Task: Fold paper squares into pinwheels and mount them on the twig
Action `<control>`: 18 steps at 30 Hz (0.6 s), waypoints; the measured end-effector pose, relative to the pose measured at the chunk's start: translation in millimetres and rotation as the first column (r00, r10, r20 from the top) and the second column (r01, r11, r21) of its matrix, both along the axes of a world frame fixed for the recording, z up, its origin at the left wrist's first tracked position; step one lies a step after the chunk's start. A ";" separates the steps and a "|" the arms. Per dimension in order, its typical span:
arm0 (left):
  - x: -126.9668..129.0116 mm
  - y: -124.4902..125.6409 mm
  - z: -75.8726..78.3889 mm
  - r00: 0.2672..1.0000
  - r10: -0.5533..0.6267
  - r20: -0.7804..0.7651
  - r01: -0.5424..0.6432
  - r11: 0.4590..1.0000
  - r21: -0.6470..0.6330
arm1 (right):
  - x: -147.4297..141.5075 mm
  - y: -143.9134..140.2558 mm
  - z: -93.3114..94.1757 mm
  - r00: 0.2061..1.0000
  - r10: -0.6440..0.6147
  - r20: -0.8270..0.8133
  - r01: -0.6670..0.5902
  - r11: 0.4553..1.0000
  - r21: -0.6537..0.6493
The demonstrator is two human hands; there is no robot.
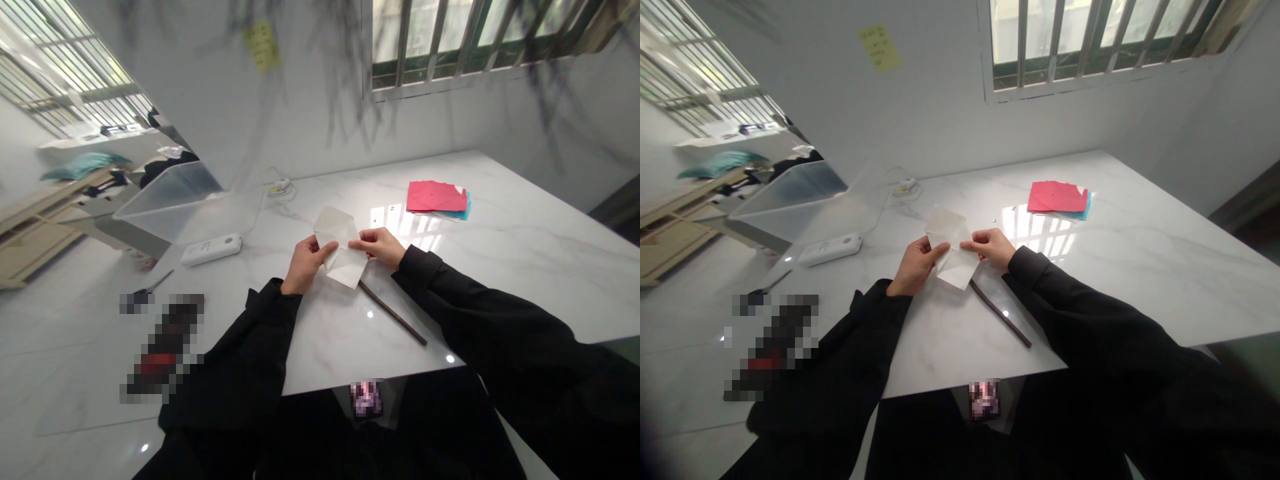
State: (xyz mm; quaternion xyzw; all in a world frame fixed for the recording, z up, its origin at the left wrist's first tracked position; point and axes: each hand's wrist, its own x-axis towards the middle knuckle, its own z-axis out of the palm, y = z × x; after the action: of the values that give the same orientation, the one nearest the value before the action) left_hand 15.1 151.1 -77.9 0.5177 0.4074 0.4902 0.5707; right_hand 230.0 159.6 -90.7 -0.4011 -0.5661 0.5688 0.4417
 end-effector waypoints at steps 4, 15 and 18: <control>-0.8 0.9 -0.4 1.000 -0.005 0.004 0.005 1.000 0.020 | -0.3 -1.0 1.7 1.000 -0.012 -0.009 0.012 1.000 -0.007; 2.4 -2.5 3.0 0.999 0.014 -0.046 -0.011 0.998 0.066 | -1.4 -0.9 -2.7 0.999 0.038 0.003 -0.038 0.998 -0.045; 3.2 -1.2 4.4 0.999 0.014 -0.033 -0.012 0.998 0.056 | -1.5 0.3 -3.3 1.000 -0.001 -0.019 0.000 0.999 -0.041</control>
State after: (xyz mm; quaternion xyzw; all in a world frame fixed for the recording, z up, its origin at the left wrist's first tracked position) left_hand 18.3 149.9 -73.5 0.5388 0.4062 0.4964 0.5461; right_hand 228.5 159.9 -94.0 -0.4048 -0.5500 0.5842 0.4387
